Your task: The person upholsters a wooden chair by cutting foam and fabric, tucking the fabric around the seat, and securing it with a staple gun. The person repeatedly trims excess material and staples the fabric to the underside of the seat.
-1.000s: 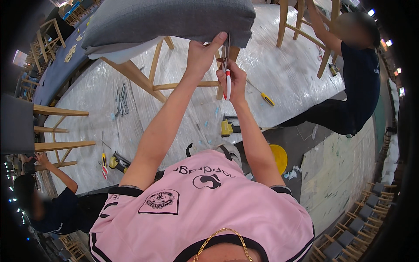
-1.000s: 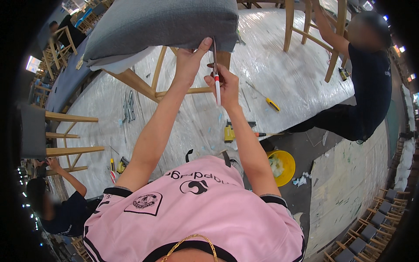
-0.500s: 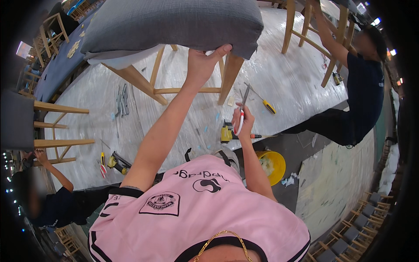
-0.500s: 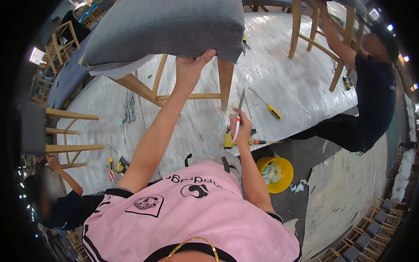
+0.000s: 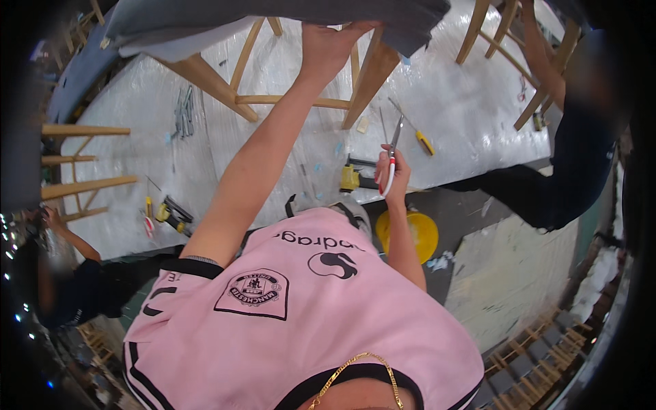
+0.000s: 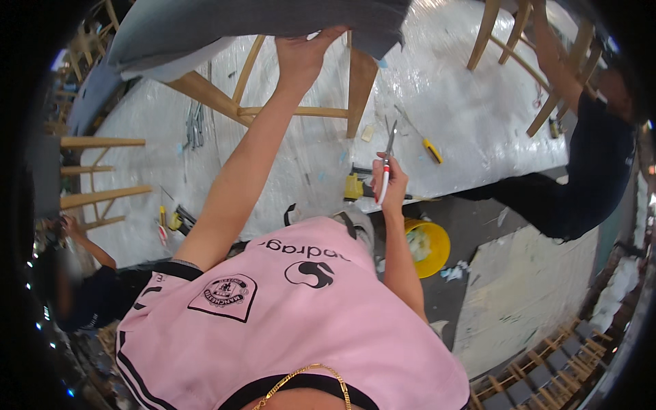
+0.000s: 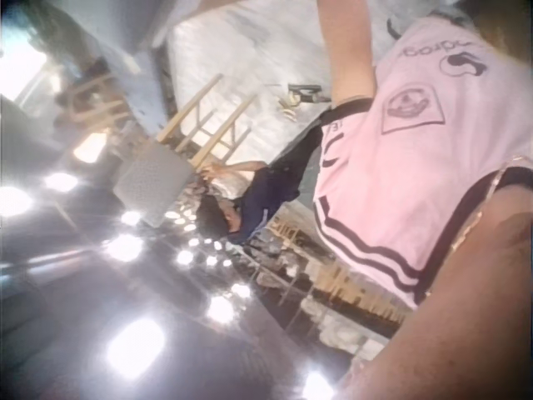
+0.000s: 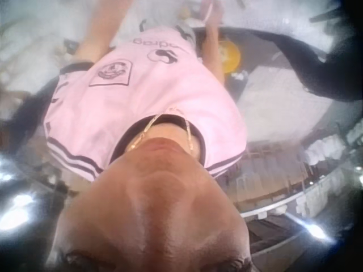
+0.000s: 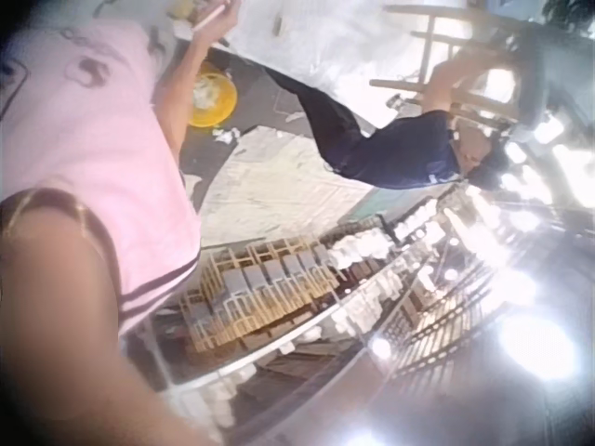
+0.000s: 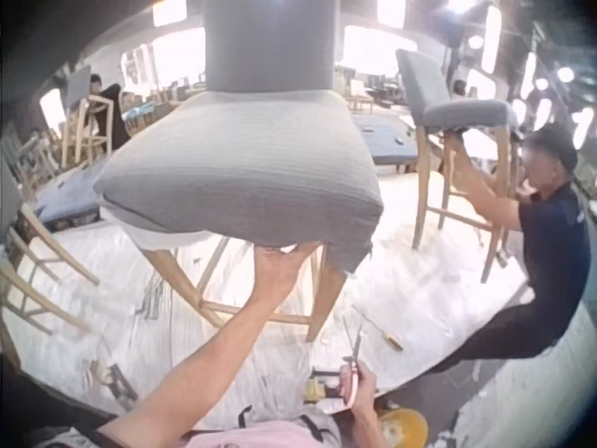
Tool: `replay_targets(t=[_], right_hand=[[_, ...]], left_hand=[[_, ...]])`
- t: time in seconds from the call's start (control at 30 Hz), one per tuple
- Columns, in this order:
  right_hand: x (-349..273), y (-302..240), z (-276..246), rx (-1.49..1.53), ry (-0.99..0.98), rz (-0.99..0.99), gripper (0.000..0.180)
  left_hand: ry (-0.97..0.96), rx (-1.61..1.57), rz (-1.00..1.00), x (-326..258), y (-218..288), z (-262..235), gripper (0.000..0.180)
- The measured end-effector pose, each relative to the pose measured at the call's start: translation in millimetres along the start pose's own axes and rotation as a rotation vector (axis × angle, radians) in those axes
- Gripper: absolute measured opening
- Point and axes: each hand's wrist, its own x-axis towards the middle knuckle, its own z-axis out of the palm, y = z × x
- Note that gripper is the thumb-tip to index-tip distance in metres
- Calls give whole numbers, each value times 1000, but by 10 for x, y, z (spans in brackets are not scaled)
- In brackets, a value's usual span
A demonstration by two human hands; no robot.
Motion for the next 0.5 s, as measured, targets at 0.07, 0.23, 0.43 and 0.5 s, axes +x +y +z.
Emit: replay_targets(t=[0.07,0.23,0.43,0.5], right_hand=[[77,-106,65,6,-10,-78,35],[56,-561,200,-65,-98,-198,29],[-136,-435,130,0,-32,-96,27],[-189,-199,4,-29,79,-92,27]], left_hand=[[38,46,-34,-11,83,145,24],[-150,208,-74,183,229,30,46],[-63,251,16,726,229,200,60],[-132,171,-63,884,215,224,61]])
